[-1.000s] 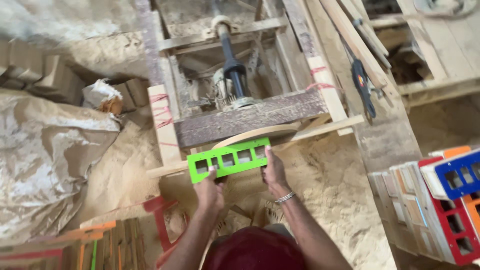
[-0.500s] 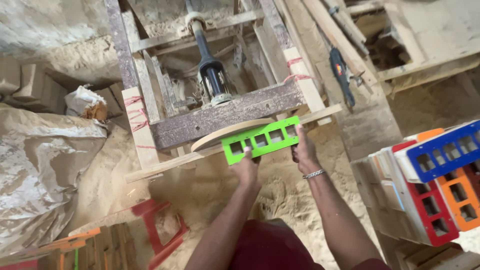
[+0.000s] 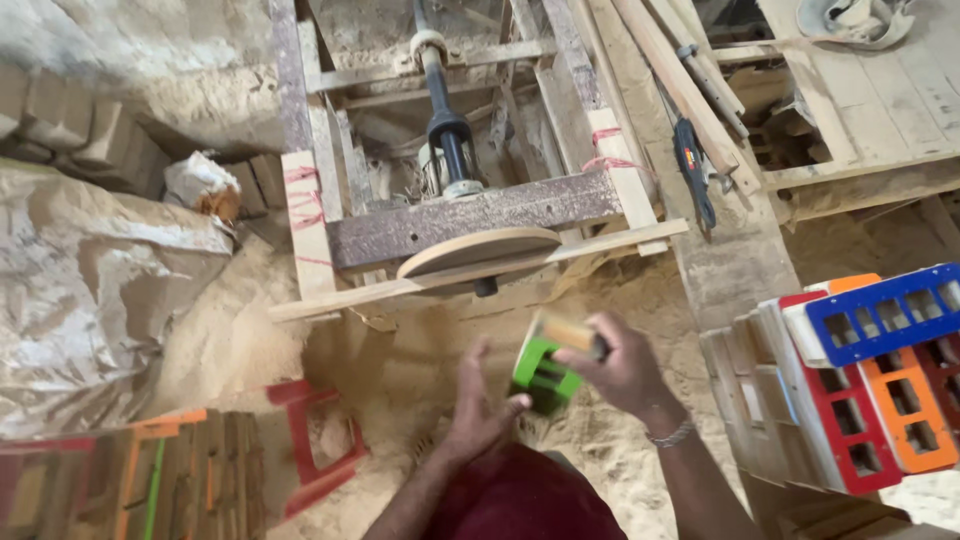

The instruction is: The person sands the edges of several painted wooden blocks using a rotating grinding wheel. They handle blue, green, and red blocks one at a time, pressing them against the wheel and then placing them on a nearby stack.

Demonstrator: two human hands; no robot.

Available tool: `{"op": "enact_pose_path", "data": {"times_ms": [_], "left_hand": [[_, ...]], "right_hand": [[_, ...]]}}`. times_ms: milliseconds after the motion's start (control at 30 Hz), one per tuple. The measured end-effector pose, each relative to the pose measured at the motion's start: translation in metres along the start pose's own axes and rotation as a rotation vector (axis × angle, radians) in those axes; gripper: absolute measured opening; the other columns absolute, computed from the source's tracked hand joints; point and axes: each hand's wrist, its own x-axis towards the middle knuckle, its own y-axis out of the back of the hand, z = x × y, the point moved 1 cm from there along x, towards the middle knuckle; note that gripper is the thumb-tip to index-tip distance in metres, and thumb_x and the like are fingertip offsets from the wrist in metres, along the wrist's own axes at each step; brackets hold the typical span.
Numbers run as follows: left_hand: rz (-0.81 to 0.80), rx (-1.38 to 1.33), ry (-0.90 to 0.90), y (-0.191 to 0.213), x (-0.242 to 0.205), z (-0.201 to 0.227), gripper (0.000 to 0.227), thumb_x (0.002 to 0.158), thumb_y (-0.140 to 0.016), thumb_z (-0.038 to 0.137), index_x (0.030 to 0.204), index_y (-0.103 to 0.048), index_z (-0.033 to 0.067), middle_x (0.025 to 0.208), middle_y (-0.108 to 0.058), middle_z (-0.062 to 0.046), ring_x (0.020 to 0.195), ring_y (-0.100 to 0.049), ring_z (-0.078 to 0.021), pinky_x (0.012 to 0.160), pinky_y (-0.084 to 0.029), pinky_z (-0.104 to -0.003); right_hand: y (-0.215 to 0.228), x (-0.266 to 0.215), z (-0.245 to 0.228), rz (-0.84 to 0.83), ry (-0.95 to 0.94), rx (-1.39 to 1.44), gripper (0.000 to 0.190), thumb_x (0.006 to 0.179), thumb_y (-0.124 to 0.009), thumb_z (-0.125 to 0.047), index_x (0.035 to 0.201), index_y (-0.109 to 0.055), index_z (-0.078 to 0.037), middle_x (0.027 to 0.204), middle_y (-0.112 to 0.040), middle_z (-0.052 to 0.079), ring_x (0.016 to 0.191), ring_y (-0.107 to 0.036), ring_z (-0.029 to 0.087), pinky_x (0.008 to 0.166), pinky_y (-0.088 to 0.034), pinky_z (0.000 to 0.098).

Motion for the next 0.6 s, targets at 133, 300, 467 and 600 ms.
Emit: {"op": "enact_pose_path", "data": {"times_ms": [133, 300, 467, 600], "left_hand": [[-0.241, -0.571, 0.042, 0.011, -0.002, 0.03, 0.059, 0.103, -0.058, 0.028, 0.153, -0.037, 0.0038, 0.141, -0.053, -0.018, 0.131, -0.052, -0.0268, 0.11, -0.048, -0.043], [0.181, -0.446, 0.272, 0.023, 0.011, 0.013, 0.045, 0.103, -0.048, 0.031, 0.139, -0.049, 0.0042, 0.118, -0.067, -0.015, 0.101, -0.068, -0.0229, 0.085, -0.06, -0.039], [0.289, -0.472, 0.288, 0.046, 0.047, -0.022, 0.04, 0.106, -0.046, 0.031, 0.124, -0.056, -0.0036, 0.104, -0.068, -0.016, 0.088, -0.066, -0.0215, 0.075, -0.057, -0.039], [0.311, -0.496, 0.429, 0.069, 0.08, -0.035, 0.041, 0.106, -0.044, 0.032, 0.119, -0.059, -0.0041, 0.101, -0.07, -0.014, 0.085, -0.067, -0.0209, 0.074, -0.057, -0.039]], "right_hand": [[-0.032, 0.015, -0.025, -0.017, -0.018, 0.326, 0.046, 0.089, -0.069, -0.051, 0.104, -0.066, -0.008, 0.088, -0.072, 0.008, 0.078, -0.071, 0.019, 0.067, -0.061, 0.0342], [-0.099, 0.033, -0.035, -0.216, -0.286, 0.472, 0.056, 0.113, -0.047, -0.053, 0.139, -0.059, -0.005, 0.139, -0.059, -0.002, 0.129, -0.048, 0.016, 0.105, -0.041, 0.0367], [-0.161, 0.053, -0.038, -0.178, -0.419, 0.739, 0.06, 0.105, -0.037, -0.052, 0.118, -0.069, -0.003, 0.11, -0.073, 0.009, 0.1, -0.068, 0.018, 0.089, -0.054, 0.0356], [-0.183, 0.09, -0.041, -0.187, -0.414, 0.654, 0.064, 0.108, -0.034, -0.053, 0.106, -0.073, -0.002, 0.098, -0.075, 0.012, 0.086, -0.068, 0.02, 0.081, -0.055, 0.0362]]}}
